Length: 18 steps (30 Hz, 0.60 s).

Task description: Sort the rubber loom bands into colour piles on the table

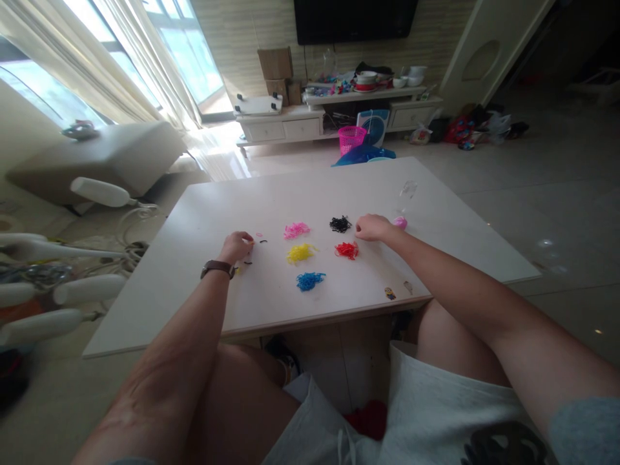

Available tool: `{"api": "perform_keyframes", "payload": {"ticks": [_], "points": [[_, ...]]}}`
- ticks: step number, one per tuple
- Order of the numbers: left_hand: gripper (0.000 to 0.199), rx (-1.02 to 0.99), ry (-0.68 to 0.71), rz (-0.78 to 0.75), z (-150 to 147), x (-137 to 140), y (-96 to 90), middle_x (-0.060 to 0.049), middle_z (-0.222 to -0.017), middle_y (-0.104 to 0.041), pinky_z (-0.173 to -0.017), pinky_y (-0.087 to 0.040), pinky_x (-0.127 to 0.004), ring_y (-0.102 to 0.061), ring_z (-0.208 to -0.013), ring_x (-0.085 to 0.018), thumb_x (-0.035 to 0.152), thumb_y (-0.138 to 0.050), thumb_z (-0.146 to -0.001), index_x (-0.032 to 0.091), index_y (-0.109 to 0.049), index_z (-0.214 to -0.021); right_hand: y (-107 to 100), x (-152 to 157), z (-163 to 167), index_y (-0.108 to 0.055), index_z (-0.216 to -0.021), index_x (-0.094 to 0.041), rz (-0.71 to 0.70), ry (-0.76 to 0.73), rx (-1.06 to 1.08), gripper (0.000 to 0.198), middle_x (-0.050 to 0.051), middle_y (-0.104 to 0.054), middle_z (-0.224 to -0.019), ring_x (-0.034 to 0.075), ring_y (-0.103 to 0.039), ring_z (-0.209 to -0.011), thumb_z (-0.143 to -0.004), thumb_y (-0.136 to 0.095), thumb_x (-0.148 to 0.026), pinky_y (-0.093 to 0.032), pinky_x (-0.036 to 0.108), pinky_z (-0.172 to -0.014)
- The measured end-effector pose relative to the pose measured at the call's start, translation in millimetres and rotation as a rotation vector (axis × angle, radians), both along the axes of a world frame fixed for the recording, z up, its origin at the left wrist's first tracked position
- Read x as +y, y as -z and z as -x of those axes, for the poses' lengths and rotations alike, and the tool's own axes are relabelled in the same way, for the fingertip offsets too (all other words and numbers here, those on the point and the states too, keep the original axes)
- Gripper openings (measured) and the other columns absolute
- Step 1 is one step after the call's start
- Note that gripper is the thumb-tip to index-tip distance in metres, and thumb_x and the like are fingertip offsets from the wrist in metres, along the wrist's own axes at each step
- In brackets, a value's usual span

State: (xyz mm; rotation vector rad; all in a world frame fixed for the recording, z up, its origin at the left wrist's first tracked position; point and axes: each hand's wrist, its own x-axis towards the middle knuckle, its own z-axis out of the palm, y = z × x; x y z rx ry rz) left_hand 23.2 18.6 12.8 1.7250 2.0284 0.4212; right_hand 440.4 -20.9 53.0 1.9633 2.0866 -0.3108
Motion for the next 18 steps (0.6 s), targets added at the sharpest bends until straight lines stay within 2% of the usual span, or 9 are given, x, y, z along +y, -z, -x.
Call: {"api": "perform_keyframes", "payload": {"ticks": [8, 13, 18], "points": [[0.017, 0.064, 0.034, -0.005, -6.7, -2.9, -6.1, -0.007, -0.082, -0.075, -0.071, -0.053, -0.027, -0.068, -0.081, -0.021, 0.011, -0.070, -0.065, 0.018, -0.073, -0.080, 1.6, 1.1, -1.1, -0.079, -0.105, -0.023, 0.004, 0.004, 0.007, 0.031, 0.013, -0.074, -0.117, 0.028, -0.069, -0.103, -0.080, -0.064, -0.031, -0.052, 0.034, -0.081], [0.025, 0.021, 0.029, 0.044, -9.1, -3.8, -10.2, -0.005, -0.080, -0.075, -0.057, -0.048, -0.023, -0.065, -0.068, -0.017, 0.010, -0.064, -0.066, 0.016, -0.073, -0.089, 2.3, 0.9, -2.3, -0.079, -0.107, -0.023, 0.007, -0.011, 0.007, 0.032, 0.013, -0.074, -0.117, 0.028, -0.069, -0.103, -0.080, -0.063, -0.031, -0.052, 0.034, -0.083], [0.028, -0.074, 0.077, 0.032, -13.9, -4.4, -22.2, -0.007, -0.089, -0.074, -0.049, -0.046, -0.024, -0.059, -0.057, -0.013, 0.015, -0.066, -0.069, 0.016, -0.072, -0.096, -0.6, -0.1, -1.9, -0.079, -0.107, -0.022, 0.018, -0.011, 0.008, 0.032, 0.014, -0.074, -0.117, 0.029, -0.069, -0.104, -0.080, -0.063, -0.031, -0.051, 0.034, -0.082]]}}
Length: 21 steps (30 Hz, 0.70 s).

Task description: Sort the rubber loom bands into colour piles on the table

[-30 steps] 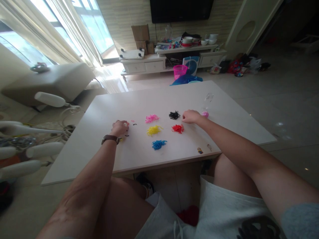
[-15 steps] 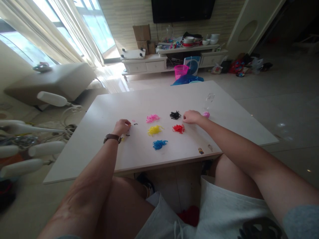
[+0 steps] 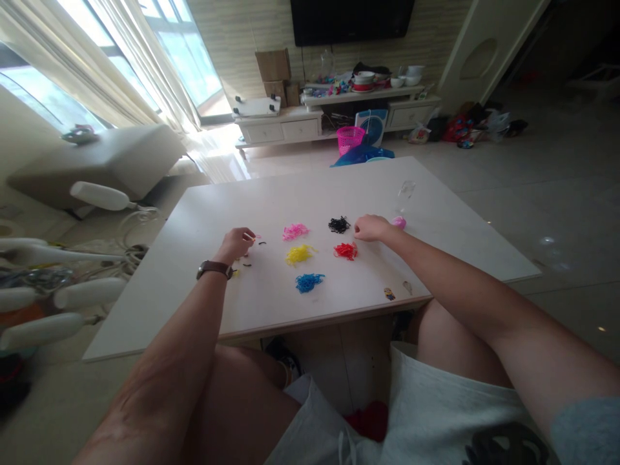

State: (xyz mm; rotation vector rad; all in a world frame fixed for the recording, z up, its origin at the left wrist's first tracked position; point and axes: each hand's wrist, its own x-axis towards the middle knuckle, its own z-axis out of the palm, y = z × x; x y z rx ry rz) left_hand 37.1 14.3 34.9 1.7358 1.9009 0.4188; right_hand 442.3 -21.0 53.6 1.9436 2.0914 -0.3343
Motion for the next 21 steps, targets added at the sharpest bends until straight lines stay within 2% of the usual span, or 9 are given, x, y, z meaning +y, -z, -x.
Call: {"api": "perform_keyframes", "payload": {"ticks": [4, 8, 10, 15, 21], "points": [[0.026, -0.079, 0.150, -0.039, -12.9, -6.4, -14.9, -0.008, -0.090, -0.073, -0.051, -0.050, -0.025, -0.064, -0.066, -0.017, 0.021, -0.071, -0.070, 0.017, -0.072, -0.096, -6.4, -5.1, 8.0, -0.079, -0.104, -0.022, -0.045, -0.025, -0.022, 0.028, 0.014, -0.075, -0.114, 0.030, -0.069, -0.103, -0.082, -0.064, -0.031, -0.050, 0.036, -0.084], [0.021, -0.052, 0.342, -0.195, -35.5, -18.6, -28.4, -0.007, -0.087, -0.073, -0.071, -0.056, -0.030, -0.067, -0.080, -0.019, 0.020, -0.073, -0.073, 0.017, -0.073, -0.094, -16.2, -19.9, 25.5, -0.077, -0.103, -0.026, -0.192, -0.114, 0.084, 0.027, 0.010, -0.076, -0.111, 0.028, -0.068, -0.100, -0.089, -0.056, -0.035, -0.048, 0.034, -0.082], [0.021, -0.051, 0.418, -0.220, -48.2, -25.5, -31.4, -0.006, -0.089, -0.073, -0.076, -0.057, -0.032, -0.068, -0.082, -0.020, 0.020, -0.072, -0.074, 0.017, -0.073, -0.094, -20.6, -29.8, 34.3, -0.076, -0.105, -0.027, -0.238, -0.173, 0.149, 0.027, 0.007, -0.076, -0.110, 0.025, -0.068, -0.099, -0.091, -0.054, -0.036, -0.046, 0.031, -0.082], [0.018, -0.140, 0.550, -0.215, -74.5, -38.7, -29.0, -0.007, -0.090, -0.073, -0.073, -0.058, -0.031, -0.069, -0.079, -0.019, 0.020, -0.071, -0.075, 0.016, -0.071, -0.092, -24.7, -51.9, 48.7, -0.076, -0.099, -0.024, -0.308, -0.355, 0.256, 0.025, 0.006, -0.076, -0.108, 0.023, -0.067, -0.101, -0.094, -0.053, -0.034, -0.044, 0.029, -0.079], [0.023, -0.235, 0.613, -0.239, -89.4, -42.7, -29.2, -0.007, -0.090, -0.072, -0.067, -0.057, -0.028, -0.068, -0.074, -0.017, 0.018, -0.072, -0.073, 0.016, -0.071, -0.096, -14.5, -64.3, 59.1, -0.074, -0.105, -0.020, -0.321, -0.612, 0.399, 0.022, 0.008, -0.074, -0.111, 0.023, -0.069, -0.098, -0.093, -0.057, -0.027, -0.048, 0.031, -0.081]]}}
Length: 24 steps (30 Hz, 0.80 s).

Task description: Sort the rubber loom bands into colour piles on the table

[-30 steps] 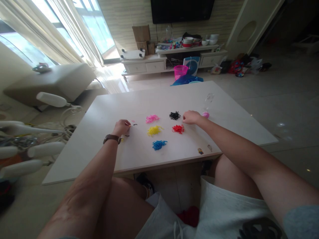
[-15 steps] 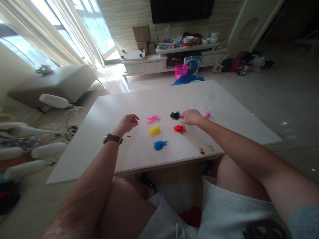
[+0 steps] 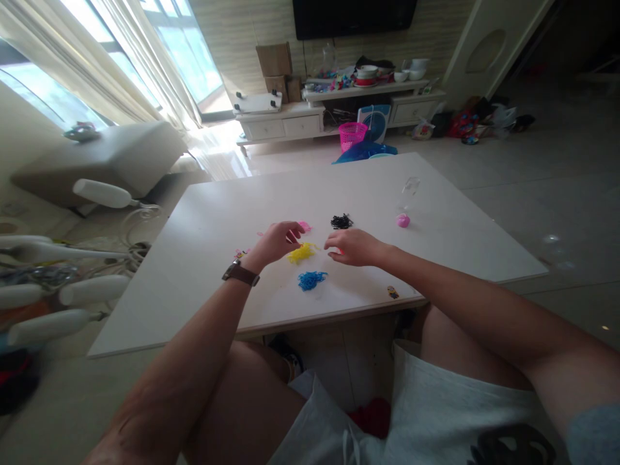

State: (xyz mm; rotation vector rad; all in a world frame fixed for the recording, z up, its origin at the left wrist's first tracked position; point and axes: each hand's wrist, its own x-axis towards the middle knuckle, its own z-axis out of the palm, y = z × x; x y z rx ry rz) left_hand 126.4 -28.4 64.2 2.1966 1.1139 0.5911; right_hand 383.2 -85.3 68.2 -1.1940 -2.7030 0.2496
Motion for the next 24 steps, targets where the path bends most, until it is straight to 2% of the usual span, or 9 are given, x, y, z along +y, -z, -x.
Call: {"api": "perform_keyframes", "payload": {"ticks": [5, 11, 19, 24], "points": [[0.022, -0.063, 0.037, -0.026, -8.8, -5.5, -6.7, -0.006, -0.089, -0.072, -0.066, -0.058, -0.026, -0.068, -0.073, -0.015, 0.021, -0.075, -0.074, 0.015, -0.071, -0.095, 10.7, -2.6, 5.8, -0.069, -0.121, -0.020, -0.034, -0.135, 0.059, 0.030, 0.011, -0.068, -0.130, 0.025, -0.067, -0.110, -0.092, -0.059, -0.024, -0.052, 0.037, -0.092], [0.022, -0.119, 0.093, -0.049, -18.4, -16.3, -17.1, -0.006, -0.086, -0.072, -0.069, -0.059, -0.027, -0.069, -0.076, -0.016, 0.022, -0.074, -0.077, 0.016, -0.072, -0.098, 11.1, -6.5, 10.5, -0.066, -0.128, -0.022, -0.112, -0.146, 0.096, 0.039, 0.013, -0.053, -0.150, 0.028, -0.061, -0.126, -0.090, -0.060, -0.019, -0.051, 0.045, -0.104], [0.025, -0.185, 0.074, -0.024, -15.4, -18.3, -19.7, -0.007, -0.094, -0.070, -0.069, -0.059, -0.028, -0.068, -0.078, -0.016, 0.024, -0.076, -0.076, 0.017, -0.072, -0.099, 10.0, -9.2, 14.0, -0.066, -0.128, -0.022, -0.172, -0.131, 0.128, 0.040, 0.012, -0.051, -0.153, 0.028, -0.056, -0.133, -0.090, -0.058, -0.014, -0.050, 0.047, -0.107], [0.029, -0.198, 0.061, 0.027, -14.2, -17.5, -17.8, -0.007, -0.090, -0.071, -0.068, -0.058, -0.028, -0.068, -0.077, -0.016, 0.027, -0.079, -0.075, 0.016, -0.071, -0.101, 11.0, -9.5, 15.4, -0.066, -0.128, -0.022, -0.163, -0.142, 0.105, 0.039, 0.012, -0.054, -0.150, 0.028, -0.060, -0.126, -0.089, -0.059, -0.016, -0.053, 0.046, -0.102]]}}
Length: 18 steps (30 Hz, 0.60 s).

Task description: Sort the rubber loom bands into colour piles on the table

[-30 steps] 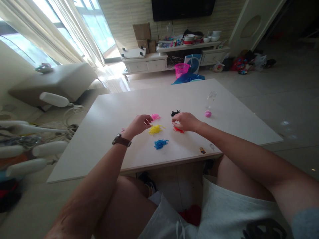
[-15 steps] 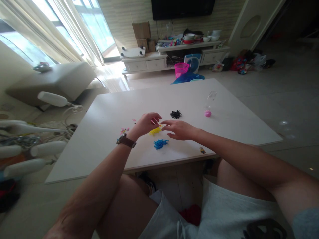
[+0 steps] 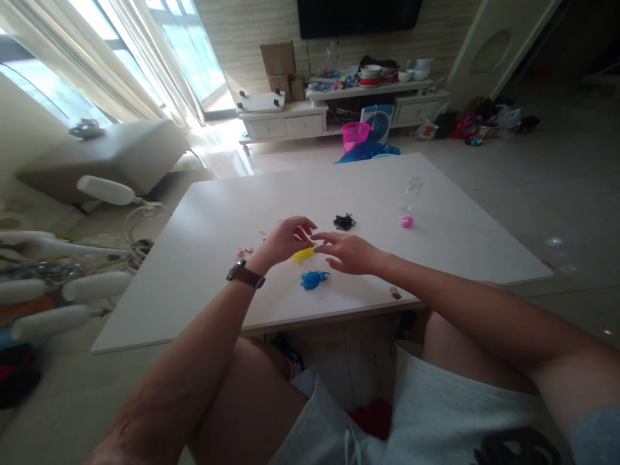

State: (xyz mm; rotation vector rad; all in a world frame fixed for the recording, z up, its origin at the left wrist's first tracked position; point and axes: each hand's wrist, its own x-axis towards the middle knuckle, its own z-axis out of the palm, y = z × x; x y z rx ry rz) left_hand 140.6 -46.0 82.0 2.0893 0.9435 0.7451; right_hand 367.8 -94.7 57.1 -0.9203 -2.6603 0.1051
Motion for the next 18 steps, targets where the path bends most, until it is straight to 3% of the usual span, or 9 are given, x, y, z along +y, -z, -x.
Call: {"api": "perform_keyframes", "payload": {"ticks": [4, 14, 18], "points": [[0.029, -0.009, 0.019, 0.026, -0.2, 0.2, 0.4, -0.007, -0.086, -0.072, -0.068, -0.058, -0.028, -0.068, -0.077, -0.017, 0.028, -0.079, -0.076, 0.016, -0.071, -0.101, 1.8, 1.0, 0.3, -0.064, -0.132, -0.021, 0.000, -0.003, -0.008, 0.043, 0.013, -0.059, -0.142, 0.029, -0.063, -0.121, -0.089, -0.059, -0.016, -0.054, 0.047, -0.100], [0.032, -0.076, 0.000, 0.106, -0.4, 2.3, 0.9, -0.003, -0.076, -0.067, -0.068, -0.057, -0.028, -0.065, -0.071, -0.015, 0.026, -0.084, -0.069, 0.015, -0.071, -0.096, 0.6, 0.3, 0.8, -0.069, -0.123, -0.020, -0.117, -0.019, 0.036, 0.038, 0.013, -0.055, -0.149, 0.030, -0.057, -0.129, -0.088, -0.059, -0.011, -0.053, 0.048, -0.102], [0.031, -0.089, 0.016, 0.164, 0.2, 3.9, 2.1, -0.003, -0.075, -0.067, -0.069, -0.057, -0.029, -0.065, -0.071, -0.014, 0.025, -0.084, -0.068, 0.014, -0.071, -0.094, -0.8, -0.2, 1.0, -0.066, -0.129, -0.019, -0.133, -0.013, 0.000, 0.042, 0.012, -0.056, -0.148, 0.029, -0.059, -0.125, -0.089, -0.058, -0.013, -0.054, 0.047, -0.100]]}}
